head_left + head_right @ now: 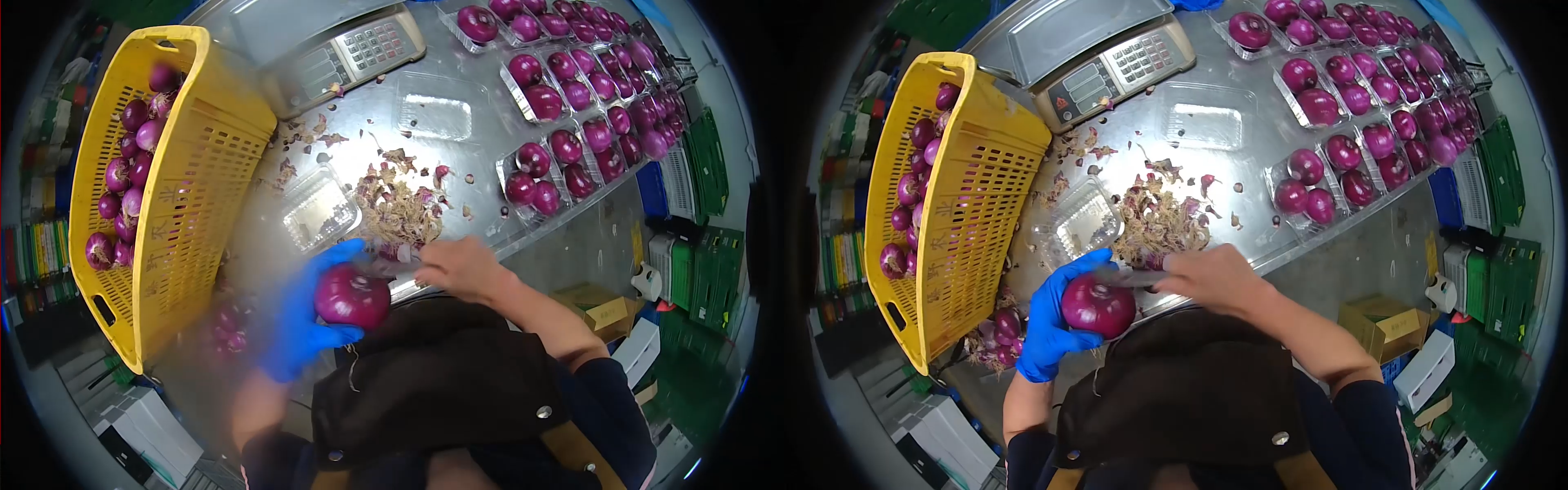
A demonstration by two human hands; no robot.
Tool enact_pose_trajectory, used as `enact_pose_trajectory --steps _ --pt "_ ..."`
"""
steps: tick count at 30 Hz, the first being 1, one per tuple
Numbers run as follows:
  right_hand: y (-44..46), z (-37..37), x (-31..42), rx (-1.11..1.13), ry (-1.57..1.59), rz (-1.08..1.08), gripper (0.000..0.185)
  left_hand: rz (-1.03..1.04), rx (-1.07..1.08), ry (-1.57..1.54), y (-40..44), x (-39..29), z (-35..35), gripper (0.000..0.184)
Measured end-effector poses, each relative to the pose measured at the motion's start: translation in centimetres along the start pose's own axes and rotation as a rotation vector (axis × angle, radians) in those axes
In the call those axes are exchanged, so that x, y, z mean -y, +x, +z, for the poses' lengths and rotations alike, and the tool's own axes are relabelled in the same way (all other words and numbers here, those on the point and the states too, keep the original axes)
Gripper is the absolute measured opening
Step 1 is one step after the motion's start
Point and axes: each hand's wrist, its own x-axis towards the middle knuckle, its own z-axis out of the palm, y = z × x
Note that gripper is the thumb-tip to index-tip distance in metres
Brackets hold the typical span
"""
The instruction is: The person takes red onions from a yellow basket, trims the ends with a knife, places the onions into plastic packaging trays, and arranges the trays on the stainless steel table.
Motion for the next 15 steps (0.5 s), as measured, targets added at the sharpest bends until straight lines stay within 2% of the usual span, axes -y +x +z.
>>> enact_pose_trajectory --steps 2,4,5,8,9,12,14,15 --pt "-2.5 0.9 -2.5 -0.058 0.082 0.119 0.035 0.009 -0.053 -0.059 0.1 1.4 -0.2 0.091" --pt "-2.8 0.3 -1.2 -0.068 0.111 0.116 0.034 -0.046 -0.110 -0.070 0.0 1.6 -0.1 0.090" --pt "-2.2 -0.1 -0.5 -0.091 0.132 0.111 0.034 -0.058 -0.110 -0.227 0.3 1.7 0.3 0.085" --pt "-0.9 -0.8 -0.5 -0.120 0.136 0.104 0.036 -0.140 -0.191 -0.785 1.5 2.0 2.4 0.094" --pt "-0.6 -1.0 -0.6 -0.125 0.128 0.104 0.037 -0.232 -0.287 -0.939 0.8 4.0 2.1 0.088" --pt "-0.1 -2.9 1.4 -0.082 -0.003 -0.073 0.042 -0.173 -0.225 -0.896 1.2 4.4 3.7 0.084" --pt "0.3 -2.7 1.9 -0.118 -0.083 -0.151 0.043 -0.154 -0.193 -0.769 1.8 3.5 5.1 0.083" --pt "0.3 -2.5 2.1 -0.134 -0.121 -0.189 0.044 -0.171 -0.192 -0.805 1.7 3.3 5.4 0.083"
